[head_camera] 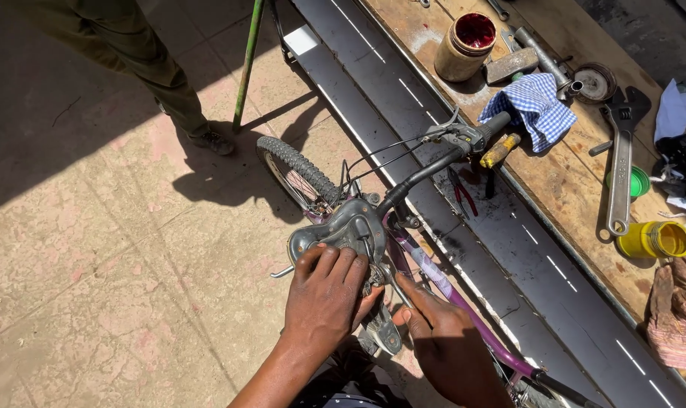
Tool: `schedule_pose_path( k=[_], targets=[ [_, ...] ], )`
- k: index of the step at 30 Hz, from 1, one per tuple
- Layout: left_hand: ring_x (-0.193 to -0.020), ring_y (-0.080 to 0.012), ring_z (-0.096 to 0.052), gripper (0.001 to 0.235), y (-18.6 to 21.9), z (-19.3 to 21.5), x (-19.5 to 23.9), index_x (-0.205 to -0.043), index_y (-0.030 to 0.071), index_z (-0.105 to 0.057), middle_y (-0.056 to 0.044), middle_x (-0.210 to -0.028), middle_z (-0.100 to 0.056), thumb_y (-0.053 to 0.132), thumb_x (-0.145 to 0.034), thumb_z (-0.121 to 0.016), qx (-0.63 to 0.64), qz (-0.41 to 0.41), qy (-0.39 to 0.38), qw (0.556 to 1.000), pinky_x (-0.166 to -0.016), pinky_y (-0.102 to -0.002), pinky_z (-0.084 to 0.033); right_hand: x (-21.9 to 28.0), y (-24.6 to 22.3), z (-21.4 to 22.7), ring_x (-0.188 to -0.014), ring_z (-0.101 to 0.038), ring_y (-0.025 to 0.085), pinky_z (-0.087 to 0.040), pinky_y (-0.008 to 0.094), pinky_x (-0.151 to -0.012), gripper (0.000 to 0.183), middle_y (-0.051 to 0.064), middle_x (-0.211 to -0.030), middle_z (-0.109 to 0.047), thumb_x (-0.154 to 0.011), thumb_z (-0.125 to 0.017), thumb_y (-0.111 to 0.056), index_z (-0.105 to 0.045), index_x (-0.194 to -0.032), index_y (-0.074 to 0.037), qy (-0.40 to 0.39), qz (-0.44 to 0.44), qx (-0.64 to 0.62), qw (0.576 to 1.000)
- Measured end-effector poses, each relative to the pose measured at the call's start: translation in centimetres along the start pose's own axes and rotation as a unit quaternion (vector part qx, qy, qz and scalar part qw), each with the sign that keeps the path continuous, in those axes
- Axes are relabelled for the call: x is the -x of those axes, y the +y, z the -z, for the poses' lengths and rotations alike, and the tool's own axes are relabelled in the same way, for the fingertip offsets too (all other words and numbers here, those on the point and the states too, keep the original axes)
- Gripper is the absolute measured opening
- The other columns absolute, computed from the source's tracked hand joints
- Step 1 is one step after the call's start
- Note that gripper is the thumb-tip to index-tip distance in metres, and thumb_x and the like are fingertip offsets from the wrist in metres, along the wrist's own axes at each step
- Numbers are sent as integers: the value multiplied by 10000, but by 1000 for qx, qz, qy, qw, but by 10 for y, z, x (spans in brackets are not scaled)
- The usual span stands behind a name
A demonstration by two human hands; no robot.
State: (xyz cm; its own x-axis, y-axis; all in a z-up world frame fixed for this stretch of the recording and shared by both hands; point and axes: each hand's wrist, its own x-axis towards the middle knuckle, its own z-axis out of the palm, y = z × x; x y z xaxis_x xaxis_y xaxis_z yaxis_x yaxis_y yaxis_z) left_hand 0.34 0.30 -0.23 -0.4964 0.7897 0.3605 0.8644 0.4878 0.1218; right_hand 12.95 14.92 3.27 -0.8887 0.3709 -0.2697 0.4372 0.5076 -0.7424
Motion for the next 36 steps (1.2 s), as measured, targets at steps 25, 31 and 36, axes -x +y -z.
schedule_pose_path(
  k=[25,31,36],
  targets=[
    [-864,-216,-523,377,-3,1,0,-998,133,-573,-1,-877,-516,495,-911,-631,-12,-3,3,1000,-909,-354,-354,-91,-55,27,-483,-511,164,-363,346,-470,387,7,-608,-548,-1016,-468,-333,-664,-817,-64,199,197,34,959],
    [-897,-244,-521,402,-9,-4,0,-1032,131,-588,-17,-929,-554,507,-905,-653,34,15,5,999,-891,-380,-358,-46,-15,29,-604,-573,98,-449,221,-529,193,40,-746,-602,-1005,-530,-223,-612,-897,-86,224,139,-196,945],
    [-835,-268,-495,376,-12,2,-3,-961,119,-561,-36,-890,-537,481,-910,-646,87,27,-2,996,-820,-400,-365,7,35,-7,-596,-667,141,-428,210,-475,308,147,-898,-727,-967,-539,-315,-690,-966,-46,194,133,-253,938]
  ],
)
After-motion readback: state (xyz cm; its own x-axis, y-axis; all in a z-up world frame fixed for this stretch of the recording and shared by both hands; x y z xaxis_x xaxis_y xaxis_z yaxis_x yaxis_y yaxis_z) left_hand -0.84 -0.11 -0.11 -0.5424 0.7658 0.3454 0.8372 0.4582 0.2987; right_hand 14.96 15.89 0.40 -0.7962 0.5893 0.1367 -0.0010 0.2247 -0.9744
